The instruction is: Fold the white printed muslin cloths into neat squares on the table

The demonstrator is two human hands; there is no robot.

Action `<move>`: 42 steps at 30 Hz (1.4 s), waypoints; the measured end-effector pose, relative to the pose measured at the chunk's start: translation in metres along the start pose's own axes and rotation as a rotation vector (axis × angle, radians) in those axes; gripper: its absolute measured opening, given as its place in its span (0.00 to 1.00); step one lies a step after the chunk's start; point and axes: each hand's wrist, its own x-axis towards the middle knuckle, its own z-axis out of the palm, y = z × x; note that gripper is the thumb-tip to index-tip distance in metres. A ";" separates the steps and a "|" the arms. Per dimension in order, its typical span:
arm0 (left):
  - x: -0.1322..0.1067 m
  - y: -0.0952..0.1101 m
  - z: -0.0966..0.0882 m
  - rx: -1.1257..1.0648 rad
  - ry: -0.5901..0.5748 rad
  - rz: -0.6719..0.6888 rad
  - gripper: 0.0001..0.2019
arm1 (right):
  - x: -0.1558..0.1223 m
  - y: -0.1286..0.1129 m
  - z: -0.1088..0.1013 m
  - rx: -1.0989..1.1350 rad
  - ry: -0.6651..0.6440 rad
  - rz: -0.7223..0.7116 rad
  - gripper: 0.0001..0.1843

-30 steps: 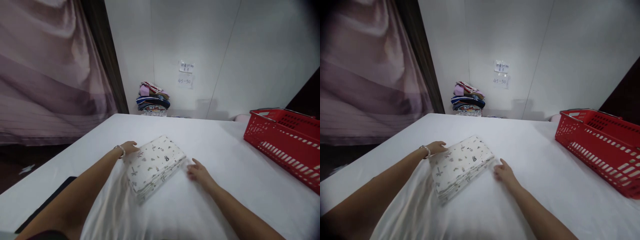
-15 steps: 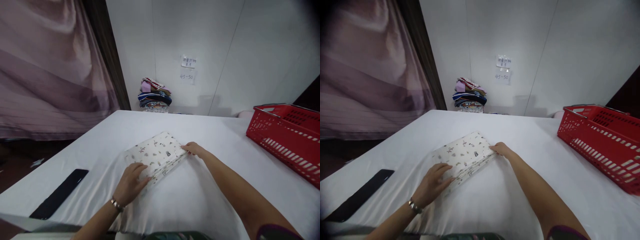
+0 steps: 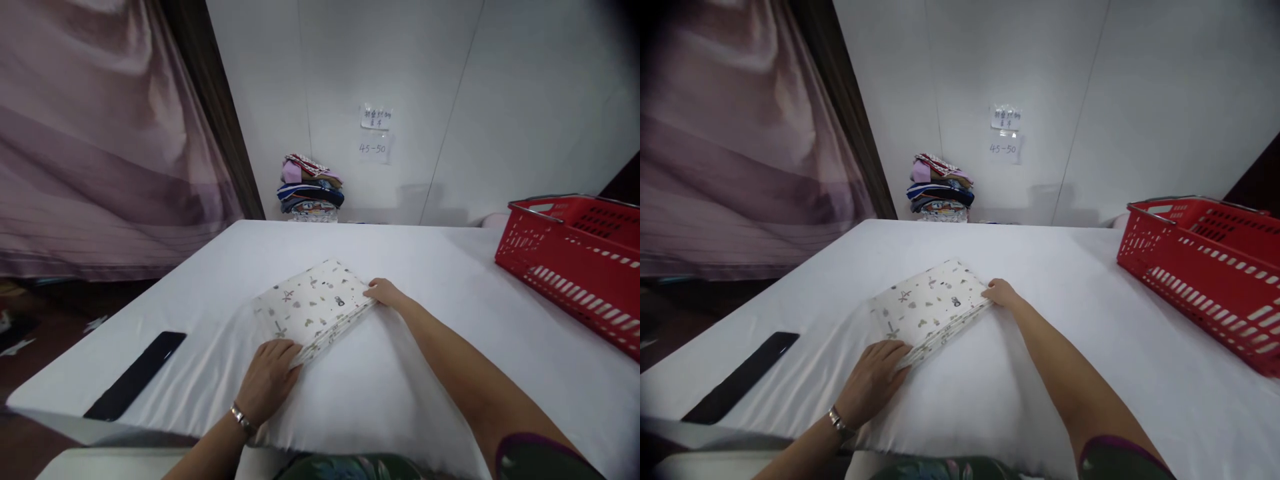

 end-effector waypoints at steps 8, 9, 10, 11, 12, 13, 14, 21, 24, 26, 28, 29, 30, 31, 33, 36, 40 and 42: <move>-0.019 -0.004 0.002 -0.133 0.054 -0.152 0.17 | 0.002 0.000 0.002 -0.129 -0.018 -0.074 0.13; -0.021 -0.003 0.002 -0.194 0.073 -0.234 0.16 | 0.002 0.000 0.002 -0.128 -0.027 -0.072 0.13; -0.023 -0.003 0.002 -0.269 0.099 -0.334 0.14 | 0.002 0.000 0.002 -0.124 -0.035 -0.068 0.14; -0.024 -0.003 0.003 -0.357 0.130 -0.446 0.14 | 0.002 0.000 0.002 -0.116 -0.044 -0.062 0.14; -0.024 -0.003 0.004 -0.457 0.161 -0.566 0.15 | 0.002 -0.001 0.002 -0.103 -0.052 -0.055 0.14; -0.024 -0.004 0.005 -0.566 0.186 -0.696 0.16 | 0.002 -0.001 0.001 -0.084 -0.062 -0.046 0.14; -0.023 -0.004 0.005 -0.679 0.200 -0.833 0.17 | 0.001 -0.001 0.001 -0.061 -0.072 -0.034 0.14; -0.008 -0.004 -0.009 -1.305 0.079 -1.364 0.24 | -0.004 -0.001 0.001 0.279 -0.255 0.020 0.14; -0.004 -0.002 -0.012 -1.316 0.061 -1.389 0.24 | -0.007 -0.001 0.000 0.446 -0.360 0.029 0.13; -0.003 -0.003 -0.010 -1.313 0.025 -1.394 0.25 | -0.009 -0.002 -0.002 0.613 -0.411 0.046 0.13; -0.002 -0.006 -0.008 -1.335 -0.031 -1.389 0.27 | -0.011 -0.006 -0.004 0.760 -0.438 0.053 0.14; -0.001 -0.007 -0.007 -1.355 -0.062 -1.387 0.28 | -0.012 -0.008 -0.005 0.801 -0.436 0.053 0.14; 0.000 -0.009 -0.006 -1.381 -0.094 -1.385 0.28 | -0.013 -0.012 -0.006 0.815 -0.425 0.049 0.13; 0.001 -0.010 -0.006 -1.412 -0.127 -1.380 0.28 | -0.014 -0.016 -0.007 0.823 -0.411 0.047 0.12; 0.003 -0.012 -0.006 -1.479 -0.184 -1.378 0.28 | -0.014 -0.024 -0.009 0.841 -0.391 0.051 0.10; 0.005 -0.013 -0.006 -1.547 -0.243 -1.376 0.27 | -0.014 -0.034 -0.012 0.856 -0.413 0.033 0.10; 0.002 -0.014 0.000 -1.469 -0.285 -1.389 0.24 | -0.010 -0.039 -0.017 0.780 -0.410 -0.015 0.14; 0.001 -0.013 0.003 -1.429 -0.259 -1.382 0.22 | -0.009 -0.038 -0.019 0.716 -0.380 -0.003 0.18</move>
